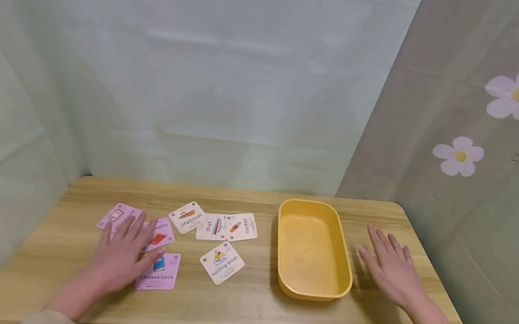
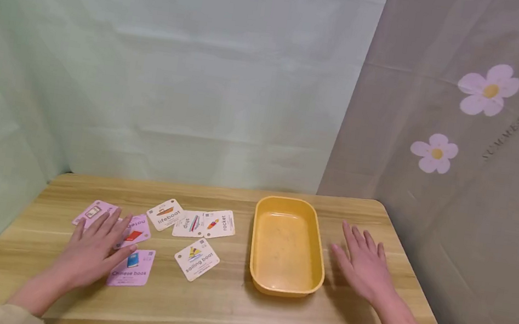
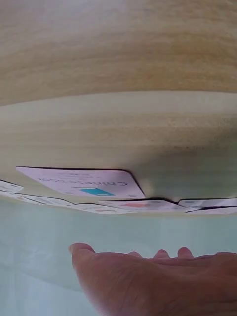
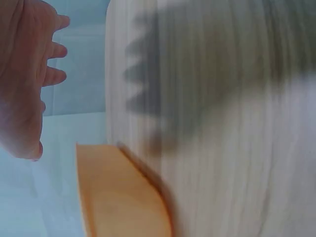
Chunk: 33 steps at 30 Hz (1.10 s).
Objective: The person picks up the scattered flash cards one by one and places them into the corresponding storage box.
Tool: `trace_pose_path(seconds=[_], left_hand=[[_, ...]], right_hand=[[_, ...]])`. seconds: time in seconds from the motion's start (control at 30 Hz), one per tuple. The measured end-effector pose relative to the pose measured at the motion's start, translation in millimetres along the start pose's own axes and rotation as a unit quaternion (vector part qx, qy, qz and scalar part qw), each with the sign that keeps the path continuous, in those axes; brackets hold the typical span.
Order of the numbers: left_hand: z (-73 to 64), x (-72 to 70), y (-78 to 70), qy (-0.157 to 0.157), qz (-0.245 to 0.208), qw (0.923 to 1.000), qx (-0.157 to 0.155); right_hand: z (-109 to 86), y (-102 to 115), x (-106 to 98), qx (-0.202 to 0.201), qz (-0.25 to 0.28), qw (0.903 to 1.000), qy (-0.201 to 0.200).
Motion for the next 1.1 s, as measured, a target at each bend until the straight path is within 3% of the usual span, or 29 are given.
trace_pose_path(seconds=[0.27,0.53,0.83,1.1], left_hand=[[0.7,-5.7,-7.7,-0.012,-0.022,0.9996,0.009],[2.9,-8.1,-23.2,-0.025,-0.049,0.9981,0.030],[5.0,-18.0,-37.4,-0.046,-0.078,0.9947,0.049],[6.1,-20.7,-51.8,-0.039,-0.086,0.9938,0.060]], right_hand=[[6.9,14.4,-7.8,-0.008,0.087,0.9961,-0.009],[14.2,23.1,-4.5,-0.011,0.181,0.9831,0.024],[18.7,30.9,2.7,0.009,0.225,0.9711,0.080],[24.1,36.5,6.0,0.021,0.249,0.9619,0.112]])
Point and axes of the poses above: each hand's wrist, its own z-axis towards the middle knuckle, its own x-axis out of the palm, y = z × x, the point moved 9 cm from there along z, towards the middle knuckle, and after that the axes turned 1 degree about z, right-handed, at the moved point
